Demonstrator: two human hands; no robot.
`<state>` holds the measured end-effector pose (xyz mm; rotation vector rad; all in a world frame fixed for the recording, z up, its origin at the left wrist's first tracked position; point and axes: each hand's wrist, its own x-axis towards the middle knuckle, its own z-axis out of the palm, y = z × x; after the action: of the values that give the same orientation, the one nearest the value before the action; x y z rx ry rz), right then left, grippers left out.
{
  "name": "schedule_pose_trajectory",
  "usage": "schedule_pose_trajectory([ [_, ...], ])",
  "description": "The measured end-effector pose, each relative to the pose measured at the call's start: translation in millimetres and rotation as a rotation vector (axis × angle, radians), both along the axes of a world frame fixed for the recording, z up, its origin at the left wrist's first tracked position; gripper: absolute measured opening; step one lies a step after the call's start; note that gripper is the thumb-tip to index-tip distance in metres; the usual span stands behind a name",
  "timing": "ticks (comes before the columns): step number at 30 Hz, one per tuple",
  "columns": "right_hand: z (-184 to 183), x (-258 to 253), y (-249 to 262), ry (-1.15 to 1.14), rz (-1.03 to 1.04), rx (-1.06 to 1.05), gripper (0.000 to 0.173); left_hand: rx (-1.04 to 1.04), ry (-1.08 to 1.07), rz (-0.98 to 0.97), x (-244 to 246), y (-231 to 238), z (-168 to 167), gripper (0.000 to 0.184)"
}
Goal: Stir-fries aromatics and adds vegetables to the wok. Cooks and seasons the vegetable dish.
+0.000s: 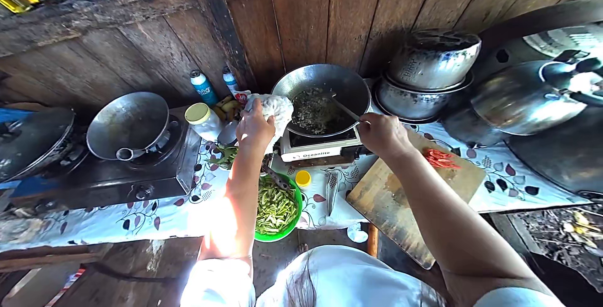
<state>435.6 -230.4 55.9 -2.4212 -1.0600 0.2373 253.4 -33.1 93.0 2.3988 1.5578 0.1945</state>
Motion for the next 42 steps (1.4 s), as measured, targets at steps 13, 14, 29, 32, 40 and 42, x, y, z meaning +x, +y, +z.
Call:
schedule_pose_trajectory([
  [13,49,-20,-78,-0.143,0.143,-0.055,0.021,-0.013,-0.009,0.003,0,-1,0,0.065],
  [14,45,-18,-65,-0.116,0.104,-0.081,0.022,-0.012,-0.010,0.006,1,-1,0,0.065],
  [29,25,1,-33,-0.059,0.035,0.007,0.027,-0.011,0.002,0.010,2,-1,-1,0.065],
  [32,8,0,-24,-0.040,0.072,0.036,0.027,-0.005,0.007,0.005,1,-1,0,0.065],
  [40,5,-14,-65,-0.150,0.130,0.318,0.027,-0.012,-0.038,-0.004,-3,0,1,0.065],
  [42,-7,-12,-66,-0.124,0.114,0.308,0.028,-0.016,-0.060,-0.009,-4,-1,1,0.065],
])
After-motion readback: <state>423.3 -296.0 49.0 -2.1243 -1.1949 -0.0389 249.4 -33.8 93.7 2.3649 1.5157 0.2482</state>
